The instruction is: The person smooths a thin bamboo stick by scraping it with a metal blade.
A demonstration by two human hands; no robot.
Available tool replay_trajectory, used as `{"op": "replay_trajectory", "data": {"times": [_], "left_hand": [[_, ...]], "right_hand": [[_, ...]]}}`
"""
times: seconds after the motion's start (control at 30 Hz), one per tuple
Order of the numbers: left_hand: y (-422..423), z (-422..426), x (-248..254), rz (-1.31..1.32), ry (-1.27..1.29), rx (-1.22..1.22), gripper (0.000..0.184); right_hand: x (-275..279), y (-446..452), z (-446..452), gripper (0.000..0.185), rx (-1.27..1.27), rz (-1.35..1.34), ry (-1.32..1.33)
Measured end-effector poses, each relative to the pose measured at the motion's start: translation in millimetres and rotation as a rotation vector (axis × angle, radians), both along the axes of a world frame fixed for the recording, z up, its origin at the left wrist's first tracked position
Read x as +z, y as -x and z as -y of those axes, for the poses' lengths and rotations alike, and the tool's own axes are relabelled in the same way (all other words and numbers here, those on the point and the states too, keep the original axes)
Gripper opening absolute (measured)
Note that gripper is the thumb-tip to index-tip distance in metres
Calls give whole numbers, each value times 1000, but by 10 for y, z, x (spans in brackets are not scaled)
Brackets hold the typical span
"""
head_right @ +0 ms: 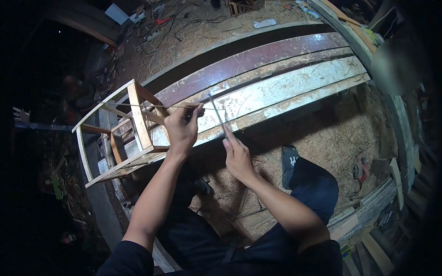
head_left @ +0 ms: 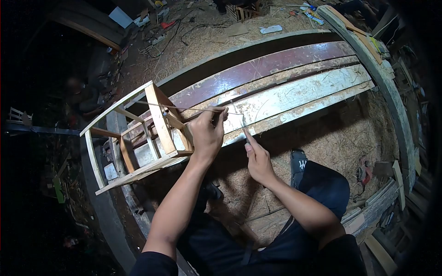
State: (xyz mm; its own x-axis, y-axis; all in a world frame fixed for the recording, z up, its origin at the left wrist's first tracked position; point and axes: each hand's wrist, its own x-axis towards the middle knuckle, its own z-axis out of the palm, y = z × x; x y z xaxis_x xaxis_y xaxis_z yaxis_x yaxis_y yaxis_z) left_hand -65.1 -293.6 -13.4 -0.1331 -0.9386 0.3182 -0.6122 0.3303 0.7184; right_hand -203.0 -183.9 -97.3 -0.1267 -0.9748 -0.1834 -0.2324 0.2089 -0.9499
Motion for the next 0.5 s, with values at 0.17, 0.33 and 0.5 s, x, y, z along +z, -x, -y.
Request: {"op": "replay_trajectory", "data": {"times": [0.17, 0.33, 0.5], "left_hand": [[35, 14, 1, -11, 10, -23, 10], [48, 8, -68, -64, 67, -34, 11], [73, 6, -46, -55, 59, -27, 12]], "right_hand": [[-76, 89, 60, 47, 18, -70, -163], [98, 58, 22, 47, 76, 84, 194], [-12, 65, 38, 46, -3, 22, -125]]}}
